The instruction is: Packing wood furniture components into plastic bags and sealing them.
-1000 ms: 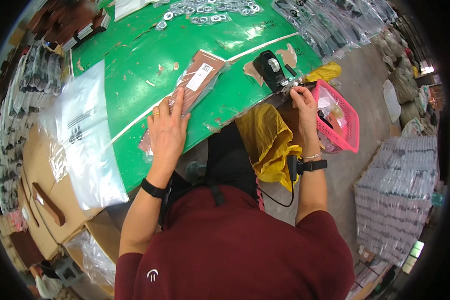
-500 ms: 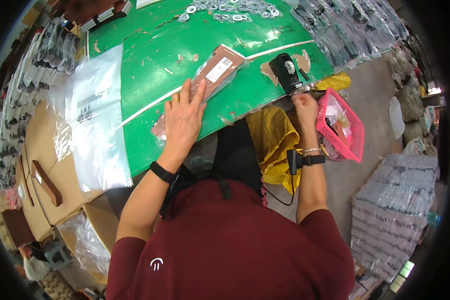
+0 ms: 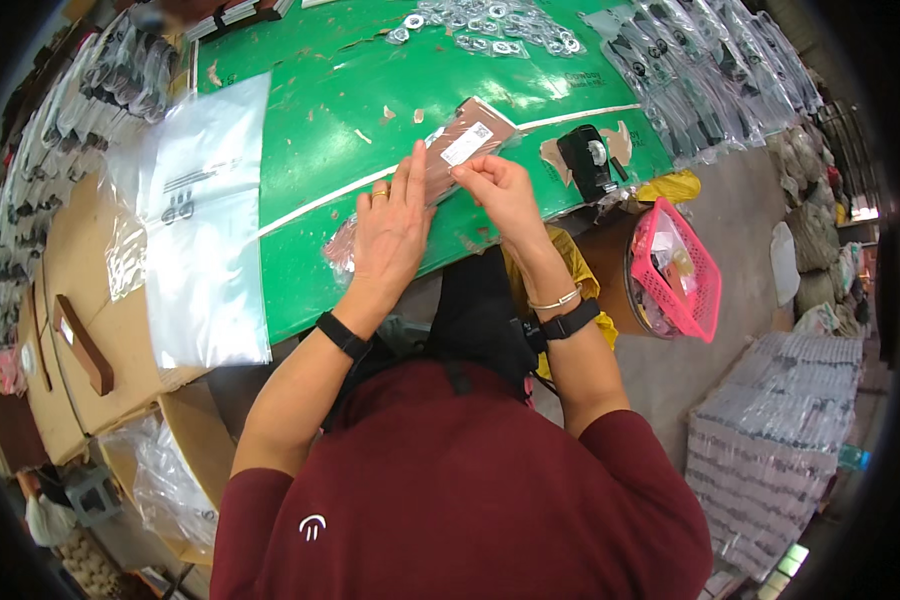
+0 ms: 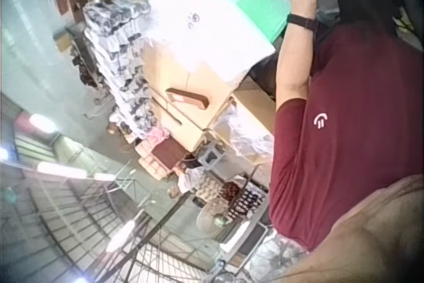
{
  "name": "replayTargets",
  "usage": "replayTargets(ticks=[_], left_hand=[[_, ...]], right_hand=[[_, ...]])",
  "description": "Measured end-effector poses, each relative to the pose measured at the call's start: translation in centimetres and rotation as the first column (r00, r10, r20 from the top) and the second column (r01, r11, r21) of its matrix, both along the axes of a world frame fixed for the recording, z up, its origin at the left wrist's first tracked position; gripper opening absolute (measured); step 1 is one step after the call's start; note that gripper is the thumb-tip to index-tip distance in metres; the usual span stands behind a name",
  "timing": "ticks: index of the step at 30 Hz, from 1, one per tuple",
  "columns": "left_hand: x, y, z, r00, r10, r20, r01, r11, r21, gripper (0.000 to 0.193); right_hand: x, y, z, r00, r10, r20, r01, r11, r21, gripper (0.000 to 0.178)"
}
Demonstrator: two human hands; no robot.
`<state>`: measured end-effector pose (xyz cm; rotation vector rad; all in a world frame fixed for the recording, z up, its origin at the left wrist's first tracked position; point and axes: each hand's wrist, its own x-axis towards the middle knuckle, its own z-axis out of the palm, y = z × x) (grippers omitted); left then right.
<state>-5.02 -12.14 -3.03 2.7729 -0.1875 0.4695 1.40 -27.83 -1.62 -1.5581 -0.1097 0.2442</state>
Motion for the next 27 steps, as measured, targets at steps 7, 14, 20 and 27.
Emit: replayTargets(ticks=[7, 14, 20, 27], left_hand=[[-0.1, 0.0, 0.0, 1.000, 0.000, 0.024, 0.001, 0.999, -0.034, 0.090], [0.0, 0.1, -0.7, 0.998, 0.008, 0.059, -0.013, 0.995, 0.095, 0.070], [0.0, 0.3, -0.1, 1.000, 0.010, 0.029, -0.013, 0.997, 0.077, 0.059], [0.7, 1.6, 0.4, 1.000, -0.027, -0.011, 0.025, 0.984, -0.178, 0.050]], right_hand=[[1.5, 0.6, -2.6, 0.997, -0.066, 0.027, 0.071, 0.961, -0.269, 0.024], [1.6, 0.4, -2.2, 0.994, -0.049, 0.095, 0.085, 0.902, -0.423, 0.030], [0.6, -0.7, -0.9, 0.996, 0.034, 0.077, -0.001, 0.918, -0.396, 0.029], [-0.2, -2.4, -1.0, 0.988, 0.100, -0.115, -0.110, 0.990, -0.085, 0.034]])
